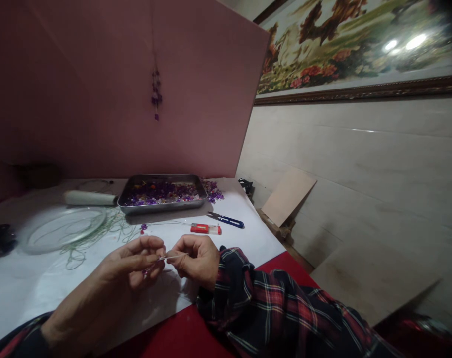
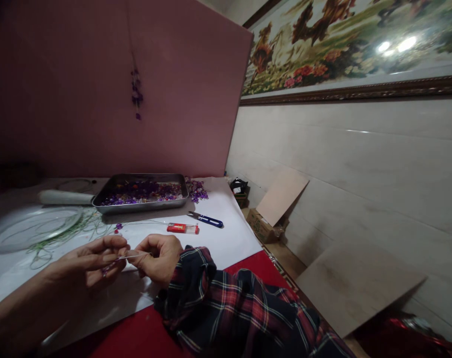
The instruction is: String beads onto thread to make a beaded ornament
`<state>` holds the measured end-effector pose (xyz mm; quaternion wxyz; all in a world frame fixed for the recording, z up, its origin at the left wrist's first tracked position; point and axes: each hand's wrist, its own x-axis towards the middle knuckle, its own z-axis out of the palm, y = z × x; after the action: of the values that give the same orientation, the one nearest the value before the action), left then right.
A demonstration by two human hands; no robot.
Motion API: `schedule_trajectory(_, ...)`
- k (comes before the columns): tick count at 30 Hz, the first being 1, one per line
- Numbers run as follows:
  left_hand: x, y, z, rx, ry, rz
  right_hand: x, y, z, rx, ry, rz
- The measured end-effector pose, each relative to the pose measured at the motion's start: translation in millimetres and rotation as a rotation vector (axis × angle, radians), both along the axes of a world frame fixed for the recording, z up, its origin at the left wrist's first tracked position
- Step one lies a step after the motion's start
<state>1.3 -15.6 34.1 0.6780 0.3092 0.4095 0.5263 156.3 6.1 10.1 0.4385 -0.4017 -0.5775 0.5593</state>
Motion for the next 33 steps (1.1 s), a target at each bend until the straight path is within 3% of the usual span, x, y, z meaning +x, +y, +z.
schedule_trajectory(11, -2.2, -1.8, -1.0, 0.018, 0.011, -0.083, 0.5, 0.2, -0.7, 0.046, 0.030, 0.026)
schedule_trajectory(16, -3.1, -2.0, -2.8, -0.070, 0.088, 0.013, -1.7, 1.8, 0.8, -0.010, 0.050, -0.021)
schedule_trajectory(24, -7.4, 3.1, -13.9, -0.037, 0.098, -0.051, -1.4, 3.2, 1.0, -0.023, 0.027, -0.040)
schedule_trajectory(29, -2.8, 3.3, -12.9, -0.021, 0.067, -0.038, 0.6, 7.0, 2.2, -0.039, 0.022, -0.119)
schedule_trajectory(33, -2.3, 6.2, -13.2, -0.007, 0.080, -0.037, 4.2, 15.5, 3.2, -0.036, 0.022, -0.076)
